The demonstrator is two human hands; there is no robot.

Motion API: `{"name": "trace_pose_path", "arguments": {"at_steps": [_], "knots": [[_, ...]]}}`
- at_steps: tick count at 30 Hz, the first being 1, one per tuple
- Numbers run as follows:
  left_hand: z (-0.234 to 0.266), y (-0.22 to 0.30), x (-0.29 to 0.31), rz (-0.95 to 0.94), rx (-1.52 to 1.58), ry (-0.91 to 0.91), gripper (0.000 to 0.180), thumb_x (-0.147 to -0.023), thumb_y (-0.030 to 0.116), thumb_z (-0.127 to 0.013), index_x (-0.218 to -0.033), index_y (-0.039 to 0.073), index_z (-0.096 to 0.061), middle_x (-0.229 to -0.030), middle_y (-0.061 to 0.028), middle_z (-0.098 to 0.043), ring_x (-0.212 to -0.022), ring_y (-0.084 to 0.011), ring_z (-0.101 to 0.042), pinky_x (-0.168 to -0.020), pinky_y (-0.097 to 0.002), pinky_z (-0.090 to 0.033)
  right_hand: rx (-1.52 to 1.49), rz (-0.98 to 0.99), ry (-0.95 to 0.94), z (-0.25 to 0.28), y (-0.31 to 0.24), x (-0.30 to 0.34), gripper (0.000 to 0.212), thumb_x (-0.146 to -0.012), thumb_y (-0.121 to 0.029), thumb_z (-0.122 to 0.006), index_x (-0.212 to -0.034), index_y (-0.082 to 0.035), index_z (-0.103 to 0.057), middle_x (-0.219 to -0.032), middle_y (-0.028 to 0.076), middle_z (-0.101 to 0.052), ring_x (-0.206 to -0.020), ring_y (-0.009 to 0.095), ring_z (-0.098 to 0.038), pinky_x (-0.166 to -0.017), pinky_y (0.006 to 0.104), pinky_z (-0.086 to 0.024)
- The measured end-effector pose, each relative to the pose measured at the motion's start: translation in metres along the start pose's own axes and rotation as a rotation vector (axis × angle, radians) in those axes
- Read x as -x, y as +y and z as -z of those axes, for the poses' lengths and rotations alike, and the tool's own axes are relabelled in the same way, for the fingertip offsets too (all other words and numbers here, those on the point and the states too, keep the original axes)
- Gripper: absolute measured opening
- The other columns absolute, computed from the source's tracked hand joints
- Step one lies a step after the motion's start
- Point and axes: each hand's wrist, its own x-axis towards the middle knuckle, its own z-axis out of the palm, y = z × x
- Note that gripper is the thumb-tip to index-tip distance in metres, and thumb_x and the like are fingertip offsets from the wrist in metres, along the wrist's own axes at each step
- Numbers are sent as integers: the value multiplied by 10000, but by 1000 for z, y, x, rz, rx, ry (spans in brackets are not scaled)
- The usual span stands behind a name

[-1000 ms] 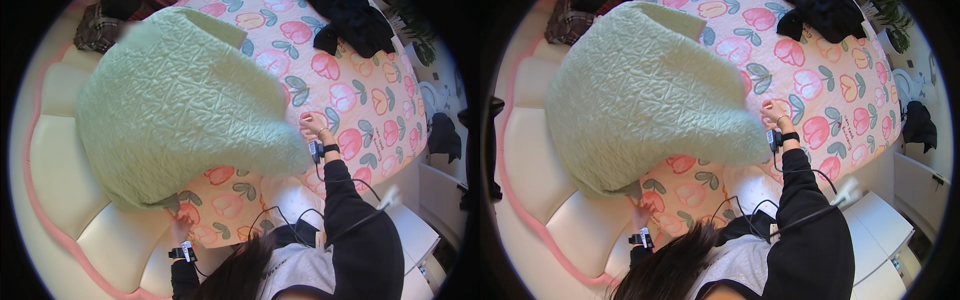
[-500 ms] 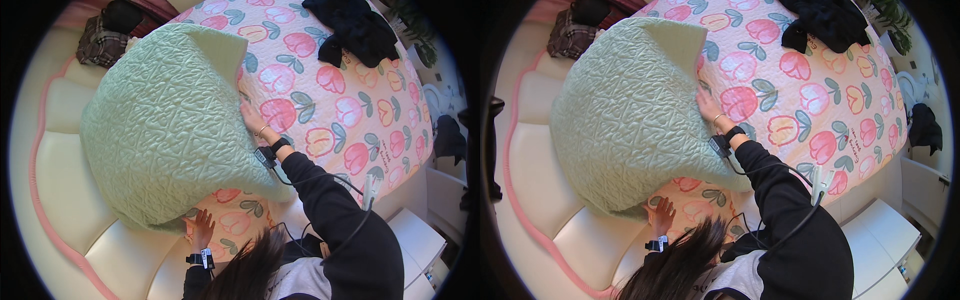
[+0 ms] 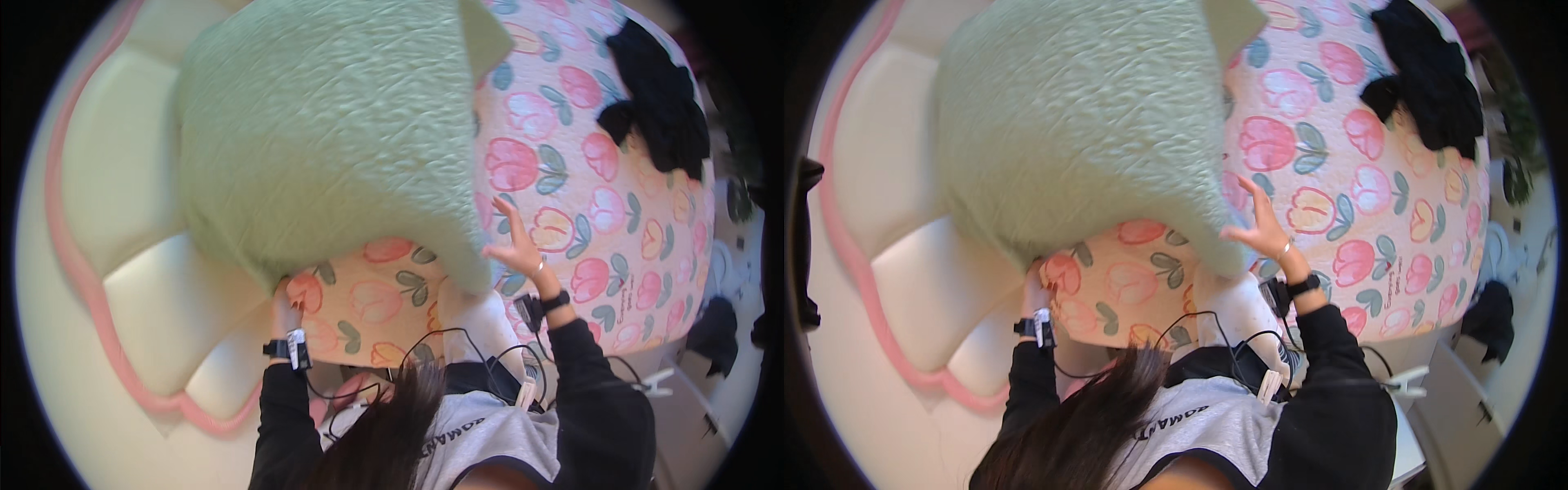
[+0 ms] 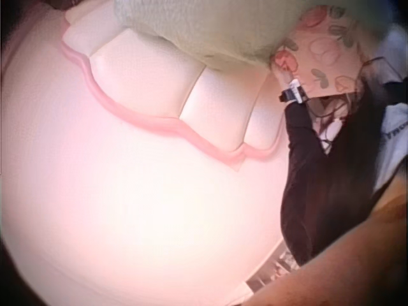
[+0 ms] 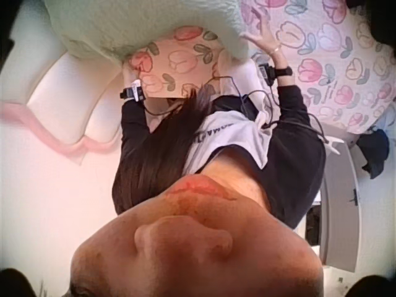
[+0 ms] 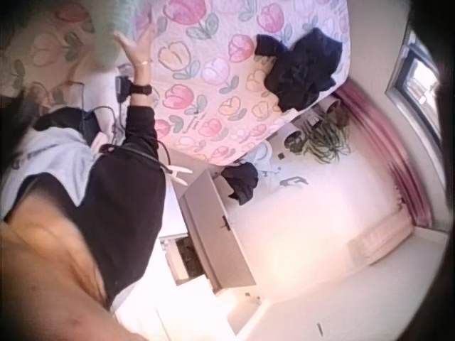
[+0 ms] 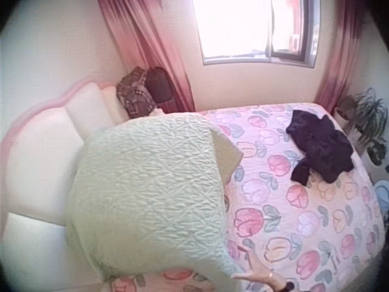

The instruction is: The person folds a yellow shirt on a bed, aligning the sides and sleeves, then folds it into a compact rectangle. They place the folded shirt on a stack and then fold a light green blanket, smoothing and aligning it before placing it on the bed.

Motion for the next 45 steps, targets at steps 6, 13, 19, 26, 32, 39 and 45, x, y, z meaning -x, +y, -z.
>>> {"name": "trace_pose_path", "arguments": {"at_steps": [6, 13, 19, 26, 32, 39, 45], "knots": [[-3, 13, 18, -968, -959, 651, 458, -703, 249, -739, -1083, 44, -584, -1089, -128, -589, -1022, -290, -526, -802, -415, -457, 492, 121, -33, -40, -4, 33, 526, -706, -176, -708, -1163, -32, -492, -1035, 165, -571, -966, 364, -509, -843, 439, -405], [-2, 49, -36, -529, -973, -53, 628, -693, 196, -736, -1235, 24, -469, -1200, -234, -525, -1101, -401, -493, -925, -432, -409, 677, 50, -101, -40, 32, 38, 317, -735, -168, -662, -1004, -30, -565, -934, 160, -598, -894, 363, -532, -768, 454, -441], [21, 103, -46, -748, -771, 315, 388, -818, 51, -552, -1194, -25, -499, -1238, -186, -528, -1191, -296, -482, -978, -378, -388, 712, -32, -290, -19, 35, 35, 605, -698, -310, -723, -1202, -65, -495, -1101, 206, -573, -1025, 379, -534, -868, 445, -444], [-5, 221, -66, -640, -203, -97, 421, -962, 212, -420, -1322, -6, -426, -1388, -164, -420, -1293, -266, -386, -1059, -334, -295, 737, -311, -519, -7, 35, 25, 955, -588, -559, -771, -1251, 29, -416, -1168, 293, -518, -1089, 407, -522, -912, 444, -433], [-11, 214, -115, -798, -472, 2, 485, -975, 327, -409, -1331, -1, -429, -1344, -157, -470, -1238, -253, -434, -1030, -322, -326, 1034, -296, -805, -10, 1, 15, 904, -596, -720, -662, -1094, 33, -601, -1039, 248, -617, -982, 388, -583, -837, 407, -466], [47, 191, -99, -306, -142, -3, 399, -939, 291, -468, -1217, 17, -550, -1163, -96, -598, -1038, -202, -538, -884, -301, -411, 748, -294, -1252, -26, -13, -8, 722, -743, -696, -541, -839, 4, -690, -767, 217, -653, -744, 379, -629, -706, 416, -495], [51, 188, -69, -221, 20, -232, 366, -928, 291, -486, -1156, 21, -576, -1064, -75, -617, -949, -187, -549, -851, -339, -429, 652, -147, -1172, -53, -15, 0, 680, -771, -647, -562, -908, 9, -674, -841, 226, -656, -827, 380, -630, -734, 414, -494]]}}
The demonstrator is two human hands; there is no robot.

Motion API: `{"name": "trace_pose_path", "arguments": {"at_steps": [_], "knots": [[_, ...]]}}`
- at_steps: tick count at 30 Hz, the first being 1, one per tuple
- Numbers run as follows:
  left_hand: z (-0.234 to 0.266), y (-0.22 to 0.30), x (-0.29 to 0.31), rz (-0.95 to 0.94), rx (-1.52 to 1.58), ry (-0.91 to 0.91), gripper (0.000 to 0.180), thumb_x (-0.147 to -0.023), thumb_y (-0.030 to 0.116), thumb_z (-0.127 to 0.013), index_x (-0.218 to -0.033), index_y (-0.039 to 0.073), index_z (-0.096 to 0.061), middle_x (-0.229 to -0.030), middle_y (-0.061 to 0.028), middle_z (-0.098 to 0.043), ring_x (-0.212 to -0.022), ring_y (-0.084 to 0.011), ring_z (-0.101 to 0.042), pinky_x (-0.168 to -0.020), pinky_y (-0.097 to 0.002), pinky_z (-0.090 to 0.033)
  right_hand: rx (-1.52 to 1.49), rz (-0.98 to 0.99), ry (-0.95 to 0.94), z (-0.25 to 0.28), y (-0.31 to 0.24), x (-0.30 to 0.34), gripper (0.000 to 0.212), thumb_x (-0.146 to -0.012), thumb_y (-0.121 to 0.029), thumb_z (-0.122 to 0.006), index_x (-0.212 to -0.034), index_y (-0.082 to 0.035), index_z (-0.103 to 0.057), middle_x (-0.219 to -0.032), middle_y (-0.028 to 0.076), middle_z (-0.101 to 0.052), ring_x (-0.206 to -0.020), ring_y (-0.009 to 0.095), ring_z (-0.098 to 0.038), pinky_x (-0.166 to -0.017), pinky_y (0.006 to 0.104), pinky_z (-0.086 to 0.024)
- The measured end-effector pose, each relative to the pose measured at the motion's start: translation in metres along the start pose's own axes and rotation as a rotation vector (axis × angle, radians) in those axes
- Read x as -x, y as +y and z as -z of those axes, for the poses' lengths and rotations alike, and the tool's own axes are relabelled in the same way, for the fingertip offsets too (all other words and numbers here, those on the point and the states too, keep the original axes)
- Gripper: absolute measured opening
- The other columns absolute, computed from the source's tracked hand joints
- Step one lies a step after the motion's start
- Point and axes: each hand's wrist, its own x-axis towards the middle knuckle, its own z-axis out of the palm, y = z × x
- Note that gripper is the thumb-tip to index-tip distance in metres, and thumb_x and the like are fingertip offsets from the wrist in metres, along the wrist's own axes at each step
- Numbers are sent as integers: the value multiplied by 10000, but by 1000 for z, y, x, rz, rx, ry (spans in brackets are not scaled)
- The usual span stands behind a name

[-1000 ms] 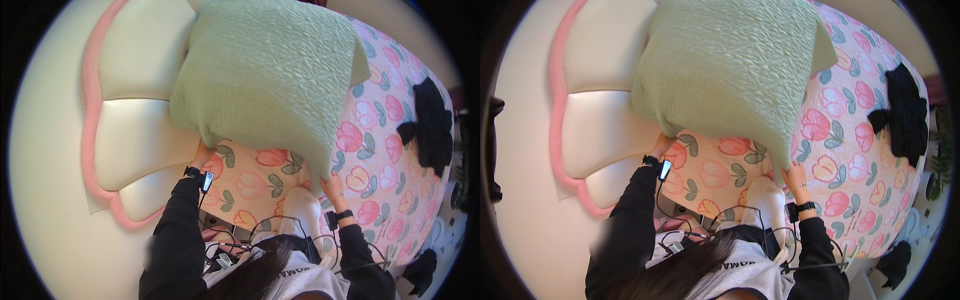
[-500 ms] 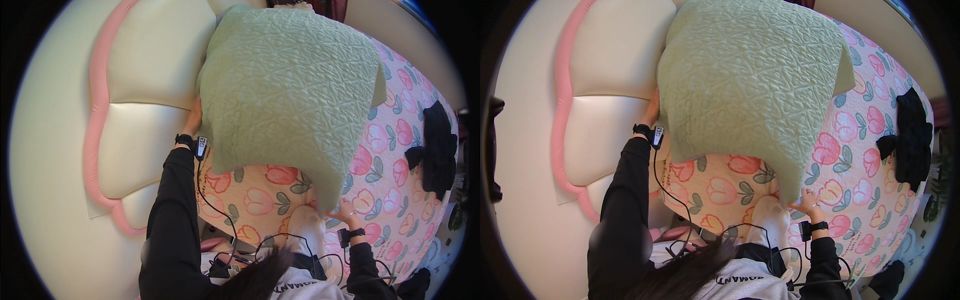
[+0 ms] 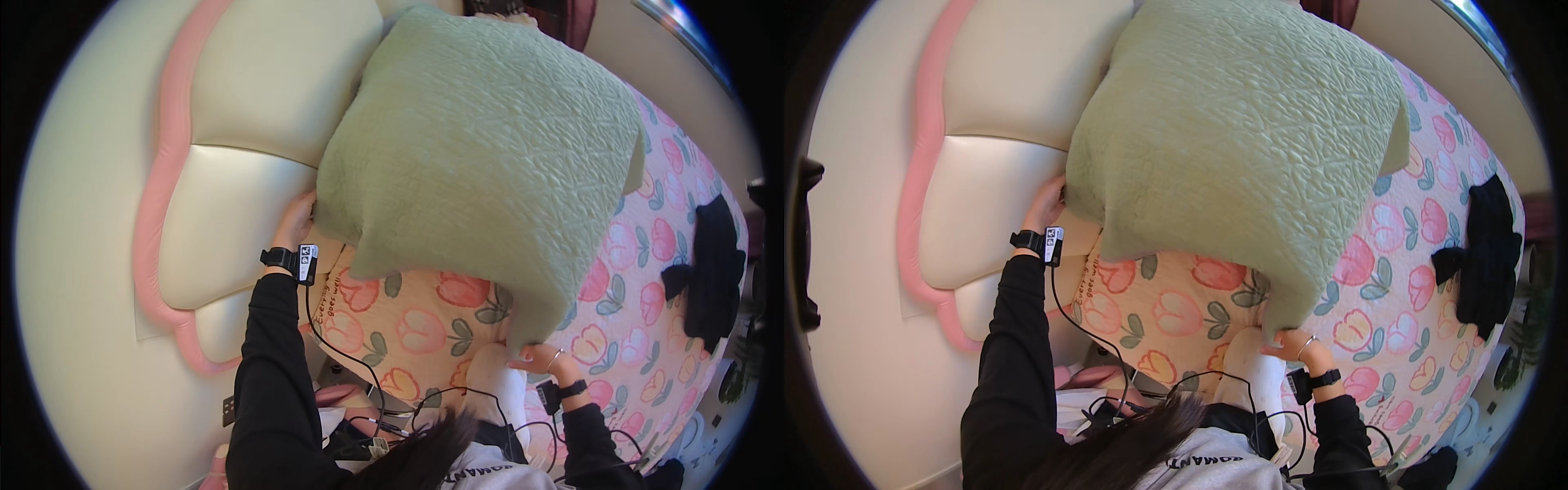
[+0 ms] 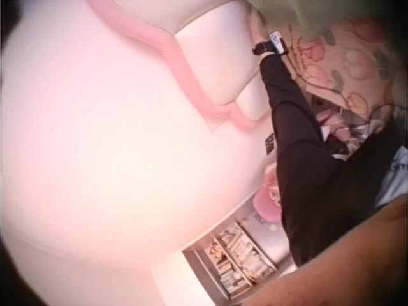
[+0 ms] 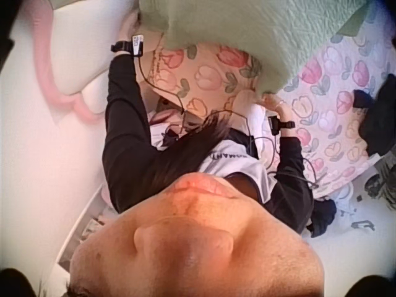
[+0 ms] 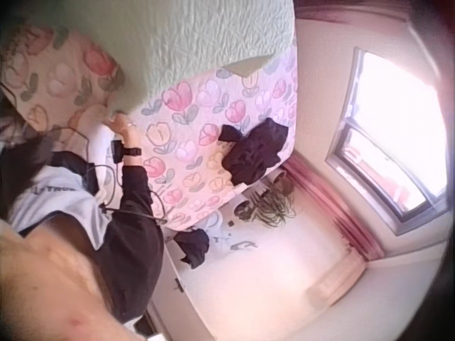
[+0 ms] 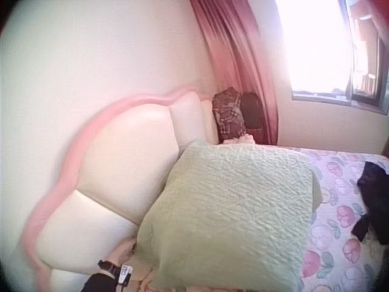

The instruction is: The person folds a yellow shirt on a bed, aligning the sides and sleeves, then folds it into a compact rectangle. They place the folded shirt on a stack and then fold a light green blanket, smoothing and aligning it before placing it on the bed.

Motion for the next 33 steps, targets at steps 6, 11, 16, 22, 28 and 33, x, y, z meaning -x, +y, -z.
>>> {"name": "trace_pose_path", "arguments": {"at_steps": [6, 11, 16, 22, 28, 33], "knots": [[-2, 14, 17, 202, 205, -169, 373, -917, 336, -546, -1153, 50, -579, -1083, -81, -623, -994, -192, -564, -872, -351, -447, -58, -85, 0, -6, 0, 6, 698, -757, -625, -607, -1027, 19, -629, -941, 223, -656, -894, 361, -629, -771, 402, -495], [-12, 10, 25, 248, 281, -33, 351, -902, 377, -572, -1082, 77, -607, -1018, -53, -645, -881, -160, -605, -767, -330, -500, -12, -56, 17, -7, 0, 4, 665, -771, -594, -608, -1019, 23, -627, -963, 234, -647, -911, 375, -619, -783, 416, -491], [-6, 7, 22, 259, 85, -112, 333, -889, 345, -598, -1079, 72, -598, -951, -56, -664, -823, -175, -633, -728, -363, -516, 20, -35, 42, -11, -2, 3, 635, -788, -570, -595, -999, 29, -631, -962, 252, -639, -914, 397, -609, -798, 437, -484], [-27, -10, 25, -573, -1141, 713, 415, -863, 106, -541, -1265, 36, -463, -961, -191, -609, -793, -325, -632, -691, -427, -519, 90, -56, 14, -16, -1, 0, 620, -785, -564, -594, -1008, 14, -633, -971, 243, -641, -924, 389, -609, -796, 442, -484], [-38, -7, 26, -467, -1446, 542, 548, -856, 70, -442, -1388, 179, -369, -1079, -232, -509, -837, -407, -606, -700, -465, -507, 97, -37, 44, -26, 3, -2, 541, -795, -545, -577, -1027, -62, -647, -987, 197, -653, -934, 369, -614, -792, 455, -483], [-34, -33, -34, -408, -1396, 515, 354, -829, 55, -477, -1172, 72, -566, -1040, -219, -565, -842, -402, -607, -709, -469, -507, 94, -32, 29, -27, 6, -1, 511, -798, -540, -575, -1045, -99, -646, -996, 183, -654, -945, 353, -614, -803, 450, -481]]}}
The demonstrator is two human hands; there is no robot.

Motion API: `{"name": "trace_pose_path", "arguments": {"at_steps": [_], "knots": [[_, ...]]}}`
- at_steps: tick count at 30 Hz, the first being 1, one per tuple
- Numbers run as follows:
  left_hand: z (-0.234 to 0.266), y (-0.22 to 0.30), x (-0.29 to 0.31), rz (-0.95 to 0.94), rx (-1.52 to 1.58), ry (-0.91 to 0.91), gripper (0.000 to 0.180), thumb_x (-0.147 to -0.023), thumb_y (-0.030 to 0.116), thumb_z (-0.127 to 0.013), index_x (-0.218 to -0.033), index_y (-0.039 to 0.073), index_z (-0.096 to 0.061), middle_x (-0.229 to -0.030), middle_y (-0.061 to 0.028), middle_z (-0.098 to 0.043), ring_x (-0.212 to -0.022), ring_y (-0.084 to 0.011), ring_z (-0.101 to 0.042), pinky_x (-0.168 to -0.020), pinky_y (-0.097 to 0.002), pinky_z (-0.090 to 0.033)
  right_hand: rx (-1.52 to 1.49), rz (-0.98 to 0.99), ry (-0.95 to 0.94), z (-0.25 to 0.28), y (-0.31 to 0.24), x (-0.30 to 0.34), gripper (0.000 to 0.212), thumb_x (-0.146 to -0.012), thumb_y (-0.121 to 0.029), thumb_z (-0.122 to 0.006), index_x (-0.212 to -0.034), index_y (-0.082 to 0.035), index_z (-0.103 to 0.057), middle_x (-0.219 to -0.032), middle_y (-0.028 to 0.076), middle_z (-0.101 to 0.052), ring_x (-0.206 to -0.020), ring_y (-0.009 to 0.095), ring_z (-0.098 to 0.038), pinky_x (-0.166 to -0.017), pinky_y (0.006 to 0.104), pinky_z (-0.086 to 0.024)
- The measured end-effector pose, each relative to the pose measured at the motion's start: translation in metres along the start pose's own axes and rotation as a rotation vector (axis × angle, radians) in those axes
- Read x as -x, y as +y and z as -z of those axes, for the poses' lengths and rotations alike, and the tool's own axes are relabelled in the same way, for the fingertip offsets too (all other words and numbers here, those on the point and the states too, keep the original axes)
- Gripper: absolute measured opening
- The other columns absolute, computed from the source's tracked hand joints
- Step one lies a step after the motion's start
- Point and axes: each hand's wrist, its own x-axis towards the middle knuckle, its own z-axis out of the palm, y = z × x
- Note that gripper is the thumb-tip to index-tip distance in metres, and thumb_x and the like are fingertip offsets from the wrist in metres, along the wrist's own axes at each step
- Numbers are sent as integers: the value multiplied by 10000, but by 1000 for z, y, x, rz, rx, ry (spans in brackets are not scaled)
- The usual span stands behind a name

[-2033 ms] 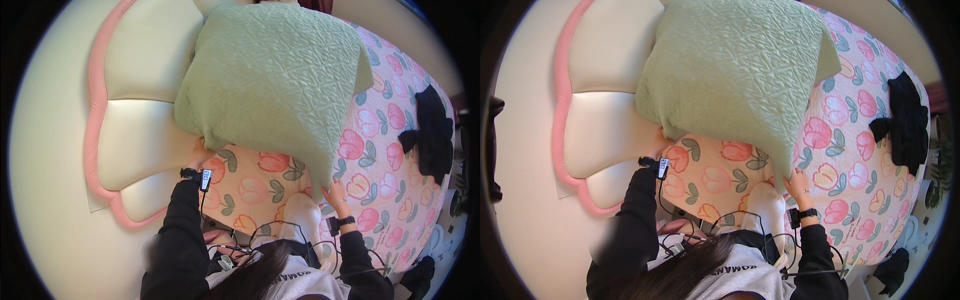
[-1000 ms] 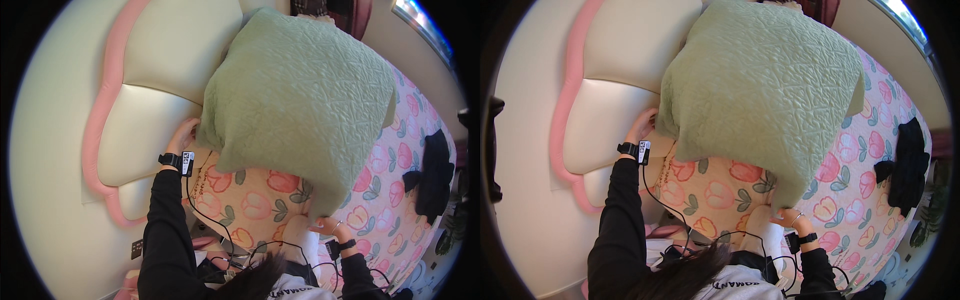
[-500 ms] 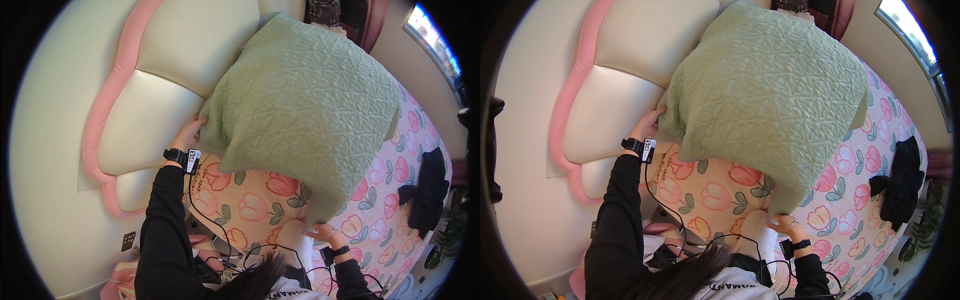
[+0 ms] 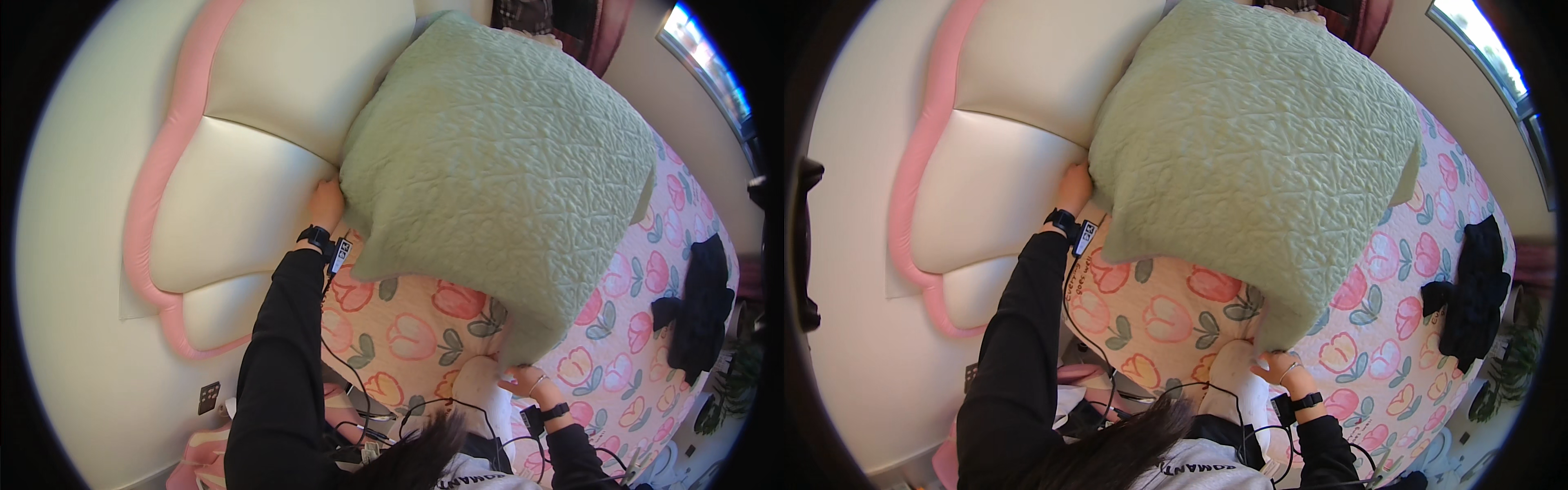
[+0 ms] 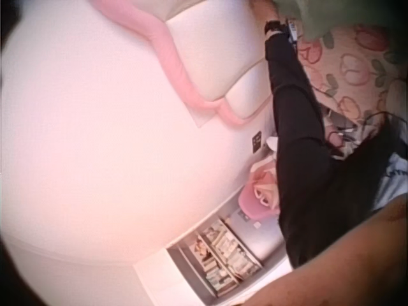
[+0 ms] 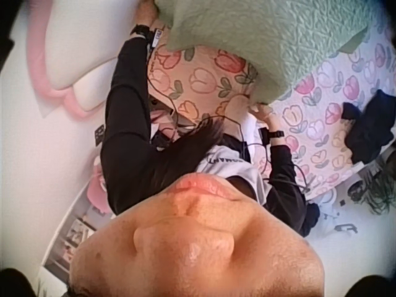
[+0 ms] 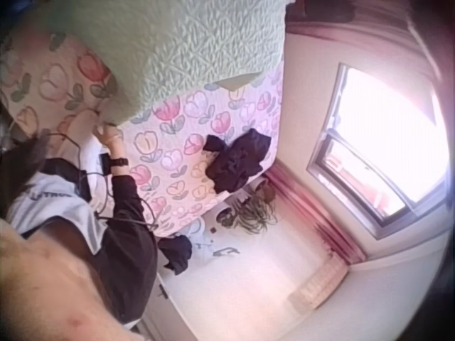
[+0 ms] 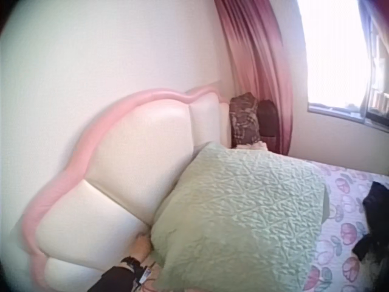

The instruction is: The person folds a yellow shirt on a bed, aligning the sides and sleeves, then folds it into a compact rectangle. They place the folded shirt on a stack and then fold a light green blanket, smoothing and aligning it before placing it on the bed.

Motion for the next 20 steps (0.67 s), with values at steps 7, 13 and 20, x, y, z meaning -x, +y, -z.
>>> {"name": "trace_pose_path", "arguments": {"at_steps": [7, 13, 20], "knots": [[-3, -2, -27, -41, -70, -362, 154, -775, 47, -571, -882, -21, -658, -888, -241, -641, -812, -365, -643, -701, -441, -517, -16, -7, -9, -4, 2, 10, 443, -805, -522, -579, -1055, -162, -648, -1044, 154, -643, -1003, 327, -594, -831, 428, -474], [79, 39, -39, -43, -174, -417, 236, -835, 139, -552, -976, -32, -633, -973, -228, -646, -883, -338, -647, -744, -426, -519, -5, -26, -26, -1, 5, 9, 452, -800, -527, -582, -1055, -160, -647, -1068, 149, -637, -1011, 325, -591, -832, 425, -475], [12, 40, -110, -91, 1041, -241, 580, -929, 407, -482, -1421, 134, -340, -1475, -165, -290, -1386, -240, -236, -1120, -331, -189, 22, -58, -19, -3, 2, 10, 509, -799, -531, -572, -1123, -141, -611, -1095, 168, -626, -1034, 340, -581, -849, 469, -458]]}}
